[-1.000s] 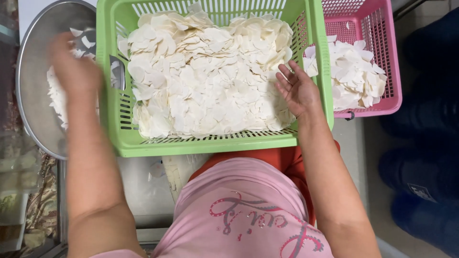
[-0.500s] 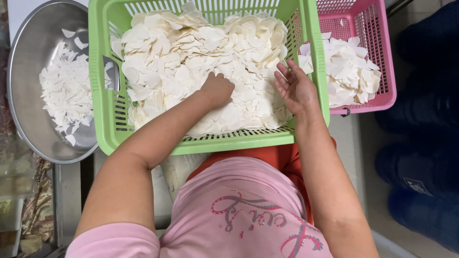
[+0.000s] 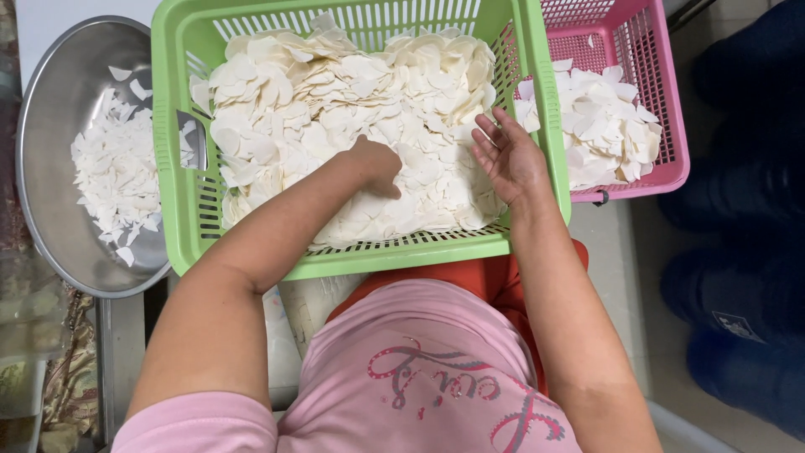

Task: The person sits on a low stool and sorts white, thin, round food slices from a green basket into a pink basket and a metal bowl. They pick up slices, separate them, and place them into the other containers by hand.

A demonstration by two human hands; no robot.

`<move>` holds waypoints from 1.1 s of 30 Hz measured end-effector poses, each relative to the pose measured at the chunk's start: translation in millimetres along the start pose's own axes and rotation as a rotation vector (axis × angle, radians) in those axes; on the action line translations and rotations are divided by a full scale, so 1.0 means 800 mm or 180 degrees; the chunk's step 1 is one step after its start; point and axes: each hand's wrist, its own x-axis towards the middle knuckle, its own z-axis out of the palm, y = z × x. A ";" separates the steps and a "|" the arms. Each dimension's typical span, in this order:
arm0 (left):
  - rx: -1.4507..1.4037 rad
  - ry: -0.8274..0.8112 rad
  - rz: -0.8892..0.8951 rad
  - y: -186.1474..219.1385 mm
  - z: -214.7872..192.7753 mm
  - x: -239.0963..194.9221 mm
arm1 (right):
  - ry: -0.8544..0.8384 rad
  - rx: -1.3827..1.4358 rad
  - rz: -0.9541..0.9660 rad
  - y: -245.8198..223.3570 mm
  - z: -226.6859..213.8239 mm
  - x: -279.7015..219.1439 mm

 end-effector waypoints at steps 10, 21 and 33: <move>-0.0216 -0.0568 0.0147 0.001 -0.038 -0.006 | -0.0002 0.0007 -0.0006 -0.002 0.002 -0.003; -0.0441 -0.0966 0.0196 -0.001 -0.027 0.008 | -0.0038 0.0003 -0.0026 -0.002 0.002 -0.004; -0.1625 -0.0214 0.0654 -0.043 -0.041 0.054 | 0.0003 -0.0298 -0.0086 -0.006 0.010 -0.014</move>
